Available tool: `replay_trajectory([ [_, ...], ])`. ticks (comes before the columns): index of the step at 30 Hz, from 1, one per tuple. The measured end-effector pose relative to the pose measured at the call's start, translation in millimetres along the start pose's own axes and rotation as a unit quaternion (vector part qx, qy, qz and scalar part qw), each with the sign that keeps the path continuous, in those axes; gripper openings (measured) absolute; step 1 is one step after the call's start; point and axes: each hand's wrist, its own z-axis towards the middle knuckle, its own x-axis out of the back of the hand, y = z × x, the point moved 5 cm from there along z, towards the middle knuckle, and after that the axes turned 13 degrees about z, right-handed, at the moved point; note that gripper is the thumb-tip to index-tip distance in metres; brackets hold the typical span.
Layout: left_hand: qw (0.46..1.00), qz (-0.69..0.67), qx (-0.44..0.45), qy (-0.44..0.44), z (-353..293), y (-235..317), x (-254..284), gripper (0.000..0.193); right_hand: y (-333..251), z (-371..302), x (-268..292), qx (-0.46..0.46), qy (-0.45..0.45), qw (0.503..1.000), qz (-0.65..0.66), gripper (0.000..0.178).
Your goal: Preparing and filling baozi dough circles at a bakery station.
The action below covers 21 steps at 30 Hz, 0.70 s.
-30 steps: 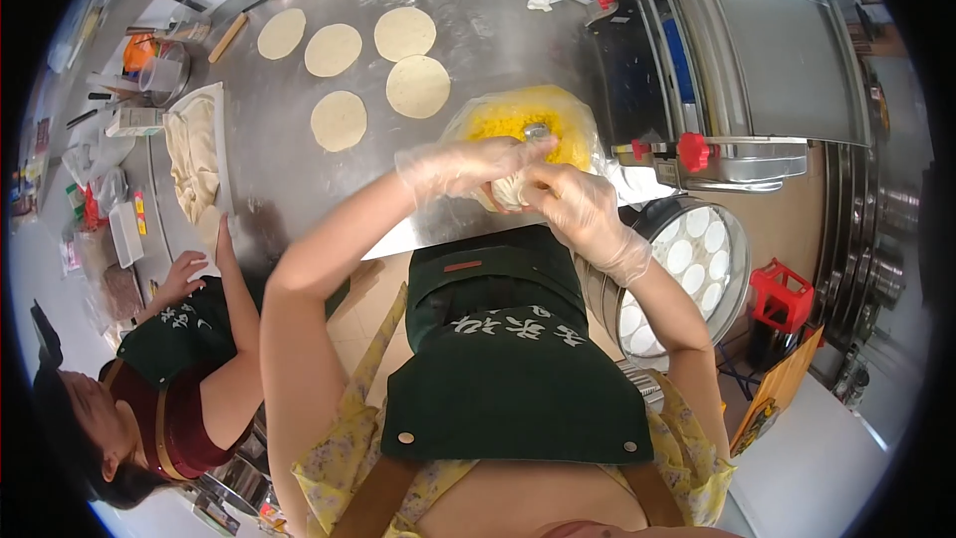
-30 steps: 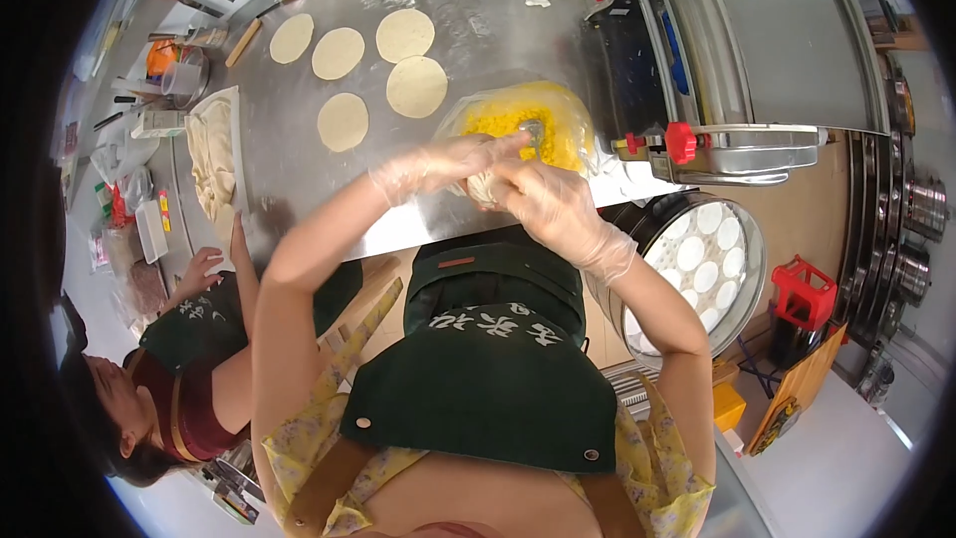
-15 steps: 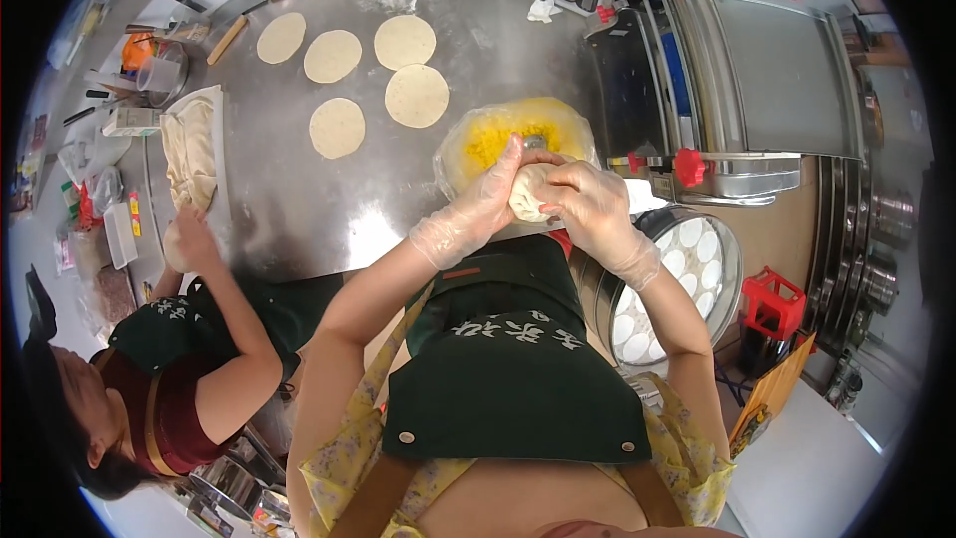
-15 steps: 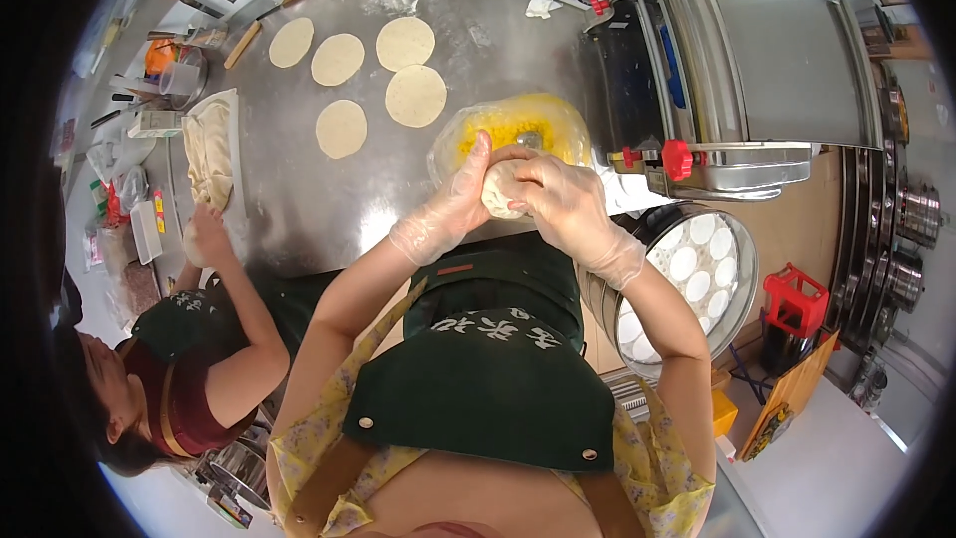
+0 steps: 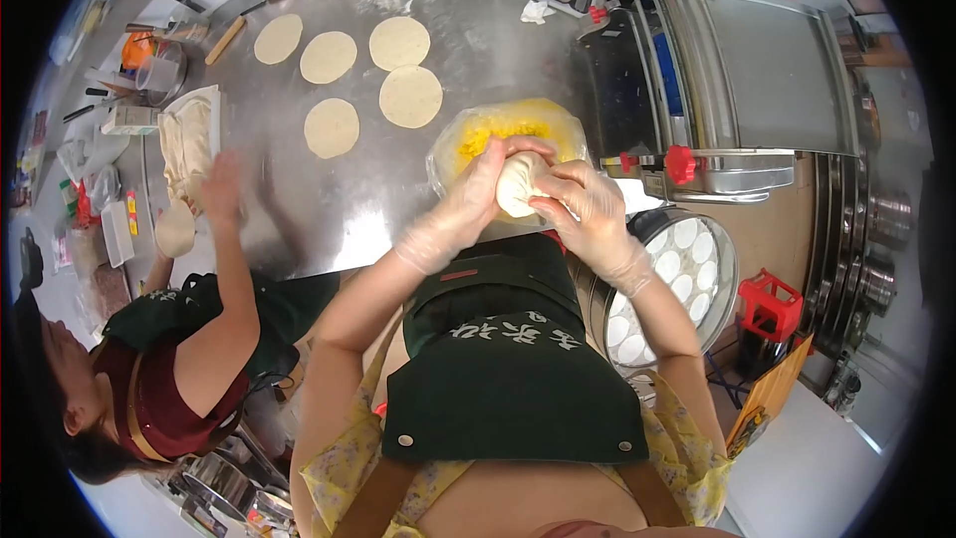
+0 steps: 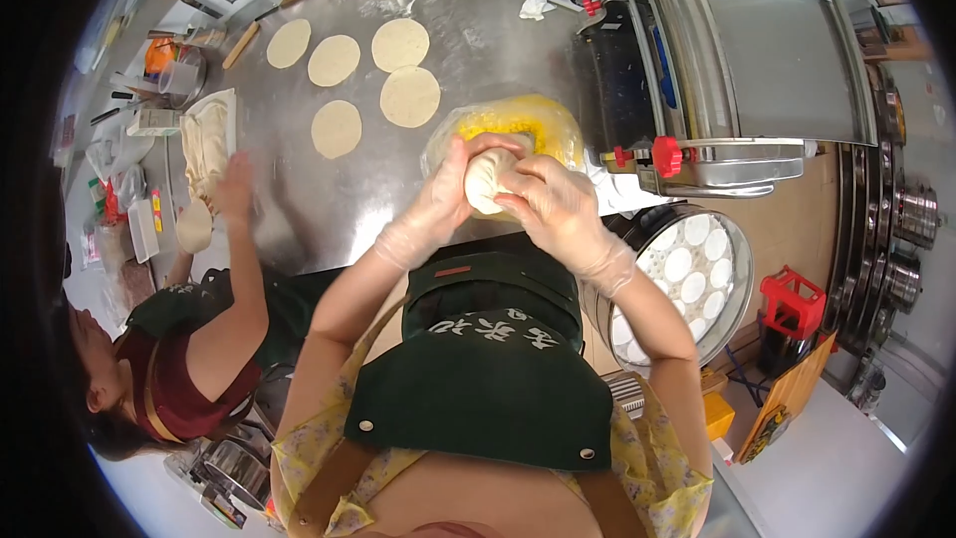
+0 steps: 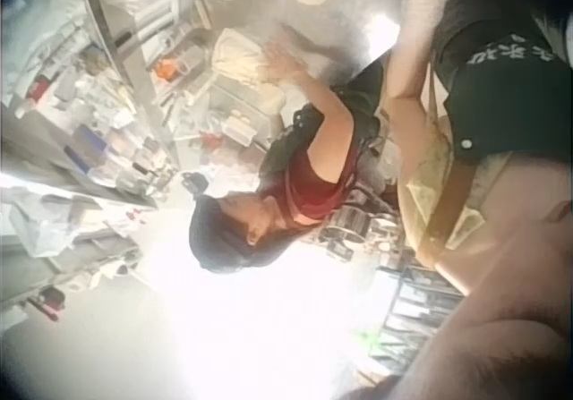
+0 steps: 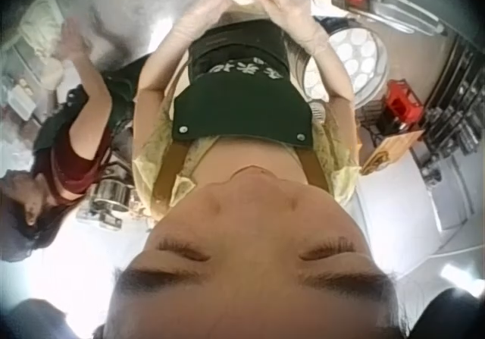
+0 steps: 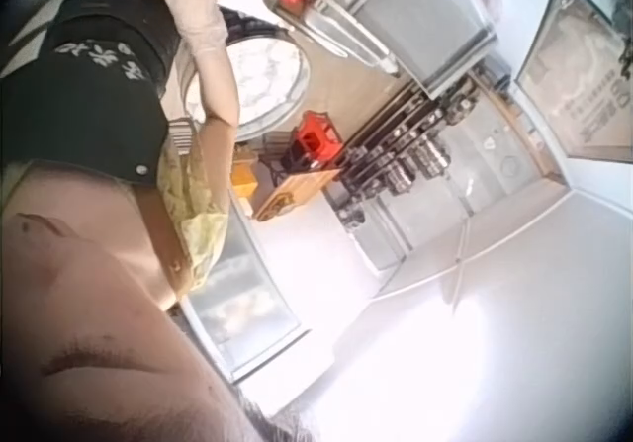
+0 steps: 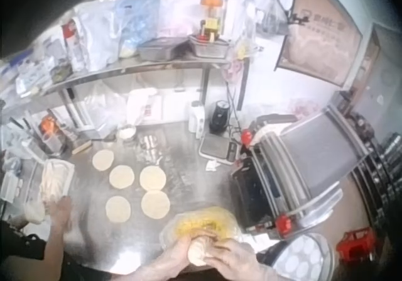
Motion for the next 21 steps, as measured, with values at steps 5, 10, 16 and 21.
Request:
replay_trajectory([
  [5, 0.979, -0.064, 0.166, -0.098, -0.3, 1.2, -12.6, 0.065, -2.1, 2.8, 7.2, 0.066, -0.091, 0.994, 0.011, 0.036],
  [10, 0.979, 0.079, -0.125, 0.143, -7.9, -8.9, -21.7, 0.069, 17.0, -25.7, -4.0, -0.14, 0.144, 0.976, 0.084, 0.037],
  [16, 0.944, 0.12, -0.2, 0.232, -33.4, -9.2, -8.7, 0.073, 3.1, -27.4, -25.1, -0.083, 0.143, 0.984, 0.06, 0.029],
  [21, 0.989, -0.115, 0.09, 0.016, -72.5, -83.8, 18.9, 0.069, -2.5, -69.8, -63.1, 0.075, -0.039, 0.996, -0.005, 0.027],
])
